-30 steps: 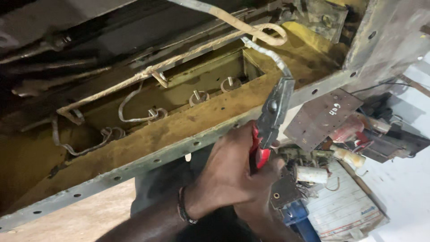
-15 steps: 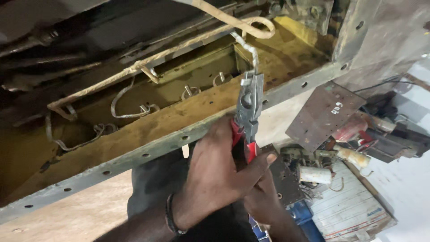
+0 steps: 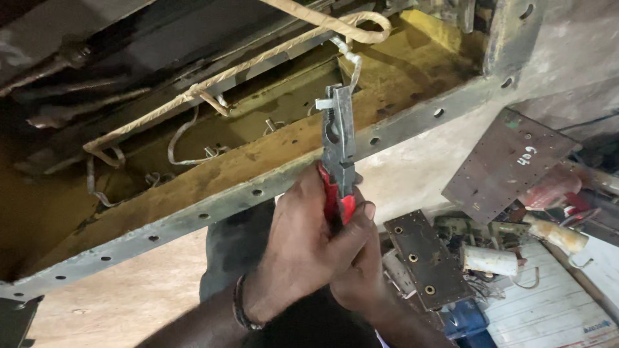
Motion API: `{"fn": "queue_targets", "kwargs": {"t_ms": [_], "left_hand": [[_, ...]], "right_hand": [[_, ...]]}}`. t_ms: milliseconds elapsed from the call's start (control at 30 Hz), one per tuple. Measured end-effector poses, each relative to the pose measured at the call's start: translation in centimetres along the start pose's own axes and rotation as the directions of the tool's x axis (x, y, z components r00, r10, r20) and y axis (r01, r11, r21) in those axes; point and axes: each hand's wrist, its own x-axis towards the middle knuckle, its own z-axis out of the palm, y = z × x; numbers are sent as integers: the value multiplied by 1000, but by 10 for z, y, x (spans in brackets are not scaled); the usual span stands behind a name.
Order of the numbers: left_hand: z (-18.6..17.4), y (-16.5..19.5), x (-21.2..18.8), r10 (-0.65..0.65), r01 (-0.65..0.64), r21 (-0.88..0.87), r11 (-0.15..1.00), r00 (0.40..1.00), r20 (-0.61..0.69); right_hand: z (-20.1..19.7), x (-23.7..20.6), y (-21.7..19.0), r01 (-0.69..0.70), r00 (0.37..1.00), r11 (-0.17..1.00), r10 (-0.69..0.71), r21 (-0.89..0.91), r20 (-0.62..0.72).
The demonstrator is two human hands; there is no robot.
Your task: The person uses red-handled pliers to cut and pull out wire straps and fasteners from inside a large metal enclosure, working on the components one at a time and setting the removed pieces aside.
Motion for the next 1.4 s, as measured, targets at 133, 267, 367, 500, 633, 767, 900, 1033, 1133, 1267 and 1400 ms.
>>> {"fn": "queue_targets", "kwargs": {"t_ms": [133,267,367,500,633,767,900,1033,1133,1267,1400], "left_hand": [[4,-7,7,191,-185,-158,970,981,23],[2,-11,14,206,-173,-259,950,973,103],[-4,-12,16,237,-178,-315,932,958,161],[-10,-14,22,201,-91,-401,911,949,242],[-11,-17,29,283,-129,-495,859,926,249],[-4,-13,25,281,-199,-437,877,951,131],[6,3,15,23,-7,-334,942,999,42],[-3,10,7,-72,81,-150,985,995,65],[-15,8,5,-50,67,-142,988,992,120],[-28,8,-8,89,-86,-393,916,996,-10],[-51,5,-14,111,-123,-70,990,980,-165]], "right_hand": [[-5,3,-10,88,994,933,-107,-350,-35],[0,8,-17,91,989,929,-127,-358,-79],[7,13,-23,53,990,940,-93,-336,-104],[14,22,-29,6,986,932,-65,-361,-153],[11,26,-34,-16,987,887,-59,-462,-149],[1,23,-39,-13,997,842,-32,-540,-75],[-12,13,-50,-148,987,940,159,-307,10],[-11,7,-51,-210,972,910,235,-357,27],[-9,8,-54,-342,931,908,362,-242,44],[-11,7,-68,-403,909,910,410,-98,74],[-33,16,-73,-376,895,906,410,-195,177]]}}
